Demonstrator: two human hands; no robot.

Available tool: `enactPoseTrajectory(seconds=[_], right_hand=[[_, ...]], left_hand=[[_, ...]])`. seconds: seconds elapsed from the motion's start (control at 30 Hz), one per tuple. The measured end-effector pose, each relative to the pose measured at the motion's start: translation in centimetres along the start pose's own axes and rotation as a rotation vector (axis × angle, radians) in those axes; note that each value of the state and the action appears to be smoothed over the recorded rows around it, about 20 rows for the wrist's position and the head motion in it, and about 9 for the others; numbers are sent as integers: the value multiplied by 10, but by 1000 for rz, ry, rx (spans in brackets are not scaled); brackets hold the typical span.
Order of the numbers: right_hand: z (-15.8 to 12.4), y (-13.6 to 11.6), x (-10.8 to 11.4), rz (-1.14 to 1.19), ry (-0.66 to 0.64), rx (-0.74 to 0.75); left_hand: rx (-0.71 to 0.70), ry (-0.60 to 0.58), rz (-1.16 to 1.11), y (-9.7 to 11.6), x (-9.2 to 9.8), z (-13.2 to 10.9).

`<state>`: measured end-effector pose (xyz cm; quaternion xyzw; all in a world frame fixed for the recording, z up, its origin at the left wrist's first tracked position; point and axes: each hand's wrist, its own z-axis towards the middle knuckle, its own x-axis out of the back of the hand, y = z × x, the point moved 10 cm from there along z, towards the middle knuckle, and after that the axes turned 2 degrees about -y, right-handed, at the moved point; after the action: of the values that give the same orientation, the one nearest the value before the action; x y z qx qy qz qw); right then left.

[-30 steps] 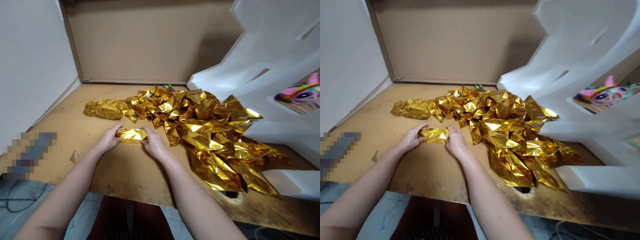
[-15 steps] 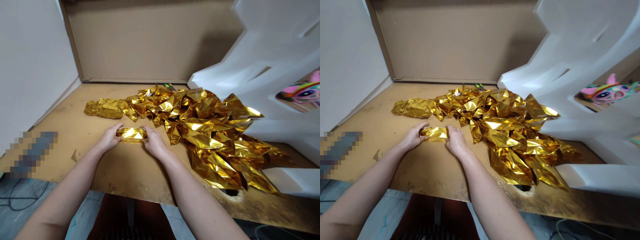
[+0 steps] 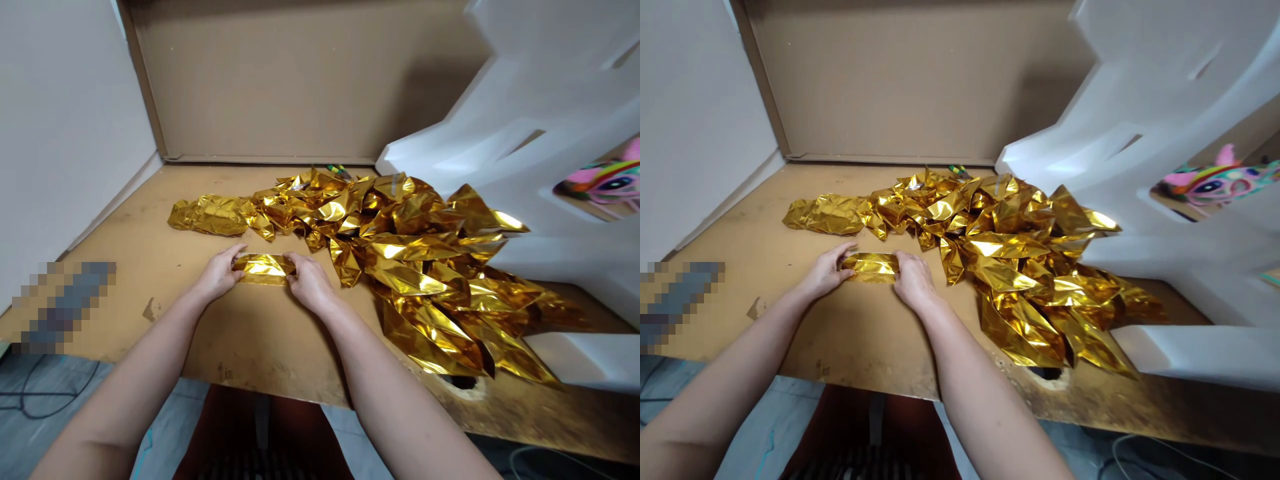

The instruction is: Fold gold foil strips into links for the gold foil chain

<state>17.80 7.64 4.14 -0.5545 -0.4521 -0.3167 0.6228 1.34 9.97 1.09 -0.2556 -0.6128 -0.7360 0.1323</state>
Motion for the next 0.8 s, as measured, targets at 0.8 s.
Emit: enactPoseTrajectory(seconds=[0.8], right_hand=[[1, 5, 1, -96, -38, -14]], left_hand=[[-41, 4, -66, -3, 4, 1]])
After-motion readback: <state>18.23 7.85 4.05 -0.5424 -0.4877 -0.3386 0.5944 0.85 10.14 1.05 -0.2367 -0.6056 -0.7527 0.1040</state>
